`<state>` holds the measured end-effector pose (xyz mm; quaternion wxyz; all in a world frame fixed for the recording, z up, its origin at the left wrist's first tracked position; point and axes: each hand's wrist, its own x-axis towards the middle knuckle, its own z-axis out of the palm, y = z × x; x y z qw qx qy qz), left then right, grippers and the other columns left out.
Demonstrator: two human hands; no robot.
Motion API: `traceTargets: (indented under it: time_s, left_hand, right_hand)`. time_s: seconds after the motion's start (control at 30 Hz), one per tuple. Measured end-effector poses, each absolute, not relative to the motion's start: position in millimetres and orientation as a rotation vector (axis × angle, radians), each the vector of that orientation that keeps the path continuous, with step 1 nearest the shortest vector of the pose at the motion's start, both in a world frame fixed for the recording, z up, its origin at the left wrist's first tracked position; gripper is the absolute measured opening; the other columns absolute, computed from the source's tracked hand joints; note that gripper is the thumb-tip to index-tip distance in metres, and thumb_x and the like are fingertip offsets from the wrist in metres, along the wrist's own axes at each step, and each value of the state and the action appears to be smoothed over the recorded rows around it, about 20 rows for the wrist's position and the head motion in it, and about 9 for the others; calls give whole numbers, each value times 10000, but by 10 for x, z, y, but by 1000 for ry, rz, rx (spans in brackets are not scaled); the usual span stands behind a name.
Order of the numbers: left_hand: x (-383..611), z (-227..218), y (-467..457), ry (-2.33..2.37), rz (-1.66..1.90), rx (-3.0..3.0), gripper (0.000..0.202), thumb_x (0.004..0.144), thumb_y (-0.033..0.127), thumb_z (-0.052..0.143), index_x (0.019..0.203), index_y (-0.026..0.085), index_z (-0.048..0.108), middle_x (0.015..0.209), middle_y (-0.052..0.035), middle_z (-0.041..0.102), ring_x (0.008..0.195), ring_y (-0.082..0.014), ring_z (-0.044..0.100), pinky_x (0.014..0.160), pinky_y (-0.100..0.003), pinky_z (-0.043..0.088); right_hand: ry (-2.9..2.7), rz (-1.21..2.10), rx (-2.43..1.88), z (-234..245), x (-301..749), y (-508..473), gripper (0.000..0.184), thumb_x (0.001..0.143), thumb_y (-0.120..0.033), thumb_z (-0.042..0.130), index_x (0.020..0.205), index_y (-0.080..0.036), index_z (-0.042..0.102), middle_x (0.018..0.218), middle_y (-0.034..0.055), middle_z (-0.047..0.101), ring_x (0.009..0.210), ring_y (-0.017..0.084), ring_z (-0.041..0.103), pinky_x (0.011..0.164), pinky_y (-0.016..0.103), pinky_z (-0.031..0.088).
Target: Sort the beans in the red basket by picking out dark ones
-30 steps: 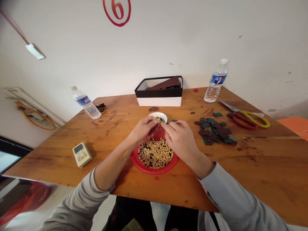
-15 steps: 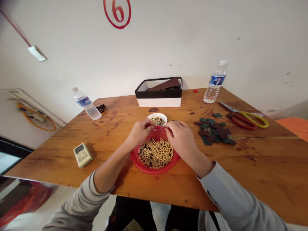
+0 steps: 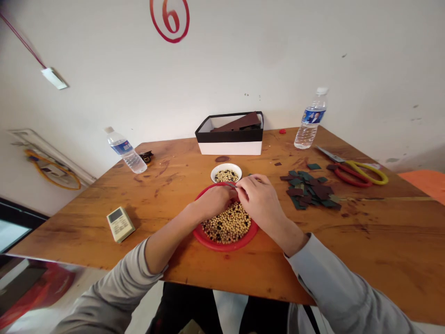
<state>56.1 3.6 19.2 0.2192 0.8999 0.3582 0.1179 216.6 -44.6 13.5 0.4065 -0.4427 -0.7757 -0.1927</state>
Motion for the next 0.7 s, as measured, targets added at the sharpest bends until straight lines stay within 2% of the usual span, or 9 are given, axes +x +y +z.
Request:
traceTargets:
  time_s: [0.1, 0.17, 0.3, 0.37, 0.5, 0.7]
  left_hand:
    - [569, 190, 30, 1009, 347, 2431, 211, 717, 37, 493, 766, 149, 665, 903, -118, 702, 885, -200, 634, 845, -306, 476]
    - [569, 196, 35, 1039, 438, 2312, 150, 709, 54, 515, 708, 154, 627, 828, -91, 688, 816, -176, 625, 764, -270, 487]
    - [525, 290, 54, 1037, 651, 1654, 89, 768, 125, 536, 688, 163, 527, 626, 3, 577, 509, -78, 507, 488, -185, 404]
    - [484, 361, 58, 907, 658, 1282, 84, 794, 166, 554, 724, 162, 509, 610, 30, 546, 420, -43, 437, 420, -167, 348]
    - [425, 425, 39, 701, 653, 946, 127, 763, 182, 628, 765, 158, 503, 596, 35, 544, 401, -36, 449, 396, -149, 321]
    - [453, 370, -39, 574, 583, 860, 172, 753, 212, 619, 748, 174, 451, 614, 9, 565, 438, -64, 502, 387, -155, 309]
  right_hand:
    - [-1947, -495, -1104, 135, 2165, -445, 158, 825, -86, 503, 782, -227, 560, 710, 18, 658, 761, 196, 592, 739, 327, 468]
    - [-1939, -517, -1090, 148, 2159, -450, 158, 828, -88, 496, 782, -228, 554, 698, 15, 648, 740, 192, 585, 735, 327, 471]
    - [-1917, -601, -1034, 201, 2142, -473, 162, 835, -76, 495, 814, -228, 548, 690, 6, 643, 690, 174, 571, 734, 326, 477]
    - [-1918, -647, -986, 228, 2137, -485, 175, 832, -58, 504, 820, -229, 539, 686, -7, 648, 665, 157, 572, 764, 326, 480]
    - [-1962, -693, -921, 253, 2134, -500, 191, 819, -33, 529, 821, -224, 527, 692, -18, 658, 638, 133, 585, 818, 334, 483]
    - [-2001, -703, -932, 245, 2149, -496, 194, 830, -32, 510, 824, -224, 539, 692, -20, 653, 654, 124, 590, 848, 335, 482]
